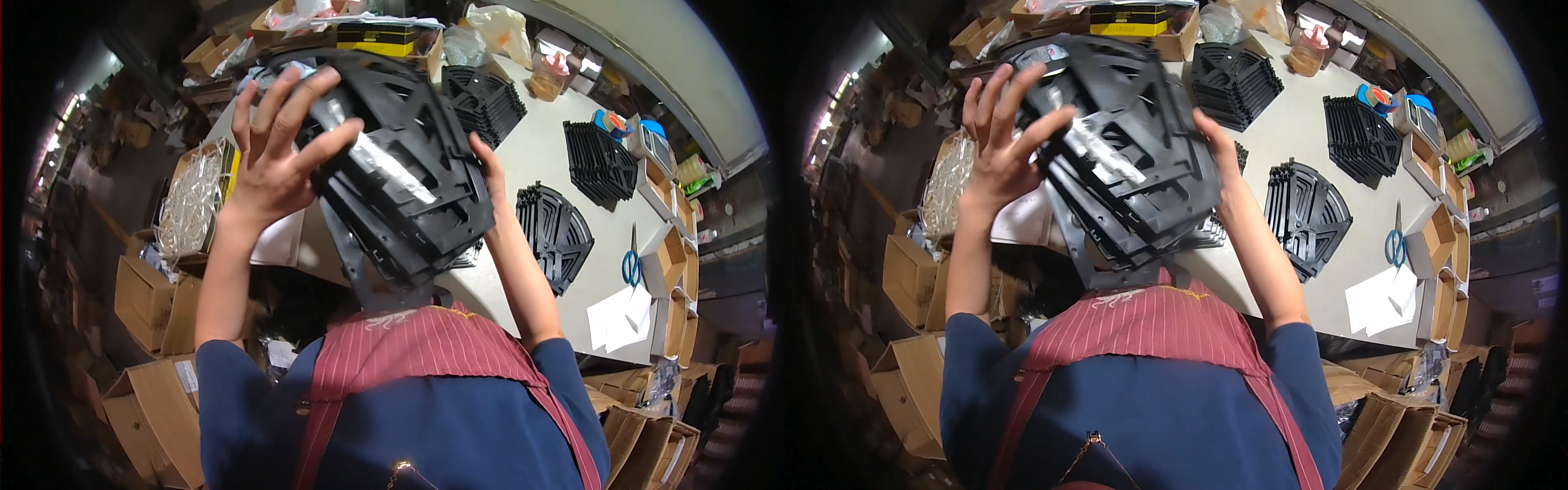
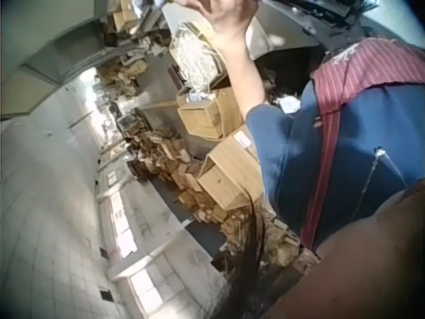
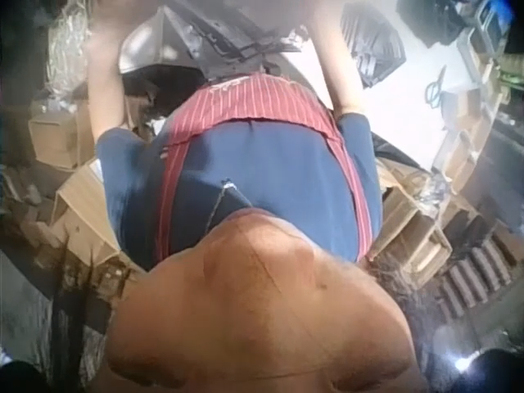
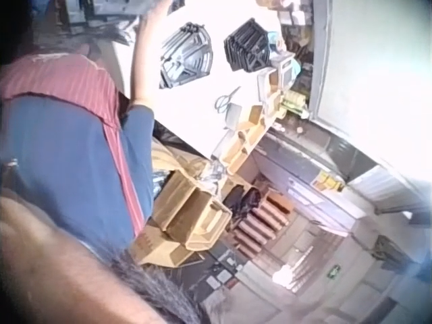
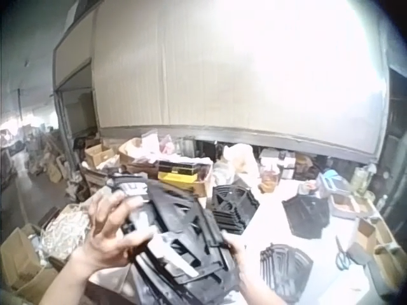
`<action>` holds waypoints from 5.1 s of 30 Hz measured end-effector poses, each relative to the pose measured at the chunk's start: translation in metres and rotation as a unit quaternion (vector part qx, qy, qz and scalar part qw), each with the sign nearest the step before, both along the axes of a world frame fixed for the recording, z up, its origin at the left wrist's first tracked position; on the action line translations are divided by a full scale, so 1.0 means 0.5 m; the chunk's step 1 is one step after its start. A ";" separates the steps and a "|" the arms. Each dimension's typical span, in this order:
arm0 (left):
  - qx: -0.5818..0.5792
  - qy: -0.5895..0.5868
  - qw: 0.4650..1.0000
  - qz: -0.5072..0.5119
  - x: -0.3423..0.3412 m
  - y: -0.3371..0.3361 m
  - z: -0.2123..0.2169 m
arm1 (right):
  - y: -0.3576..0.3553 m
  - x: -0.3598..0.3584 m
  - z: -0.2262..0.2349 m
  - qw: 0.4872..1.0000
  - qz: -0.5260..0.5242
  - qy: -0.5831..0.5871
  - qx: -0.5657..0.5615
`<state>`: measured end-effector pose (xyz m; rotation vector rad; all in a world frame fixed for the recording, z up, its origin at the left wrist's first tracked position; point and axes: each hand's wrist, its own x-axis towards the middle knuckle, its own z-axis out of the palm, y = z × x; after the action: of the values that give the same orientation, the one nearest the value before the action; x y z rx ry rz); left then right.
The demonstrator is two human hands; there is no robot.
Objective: The person assembles black plastic components on a workbench. They pick up individual frames and smaller plastic pieces, fitting them together by hand. The person stacks the assembled units and occasionally handles small white labels or papers.
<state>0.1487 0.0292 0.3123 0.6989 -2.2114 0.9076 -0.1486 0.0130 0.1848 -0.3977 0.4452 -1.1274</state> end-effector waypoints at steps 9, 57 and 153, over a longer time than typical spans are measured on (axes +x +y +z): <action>0.720 0.592 0.225 -0.285 -0.032 0.020 -0.192 | 0.113 -0.005 -0.067 0.996 -0.035 0.019 -0.085; 0.730 0.425 0.520 0.126 0.242 0.054 -0.349 | -0.044 0.456 -0.245 0.593 -0.009 0.570 -0.570; 0.427 0.310 0.721 0.449 0.720 -0.086 -0.374 | -0.062 0.376 -0.200 0.682 -0.063 0.485 -0.544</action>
<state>0.5085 -0.0136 0.1253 2.2453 -1.4784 -0.1370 0.0395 -0.0182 0.0850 -2.1244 0.6760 -1.1400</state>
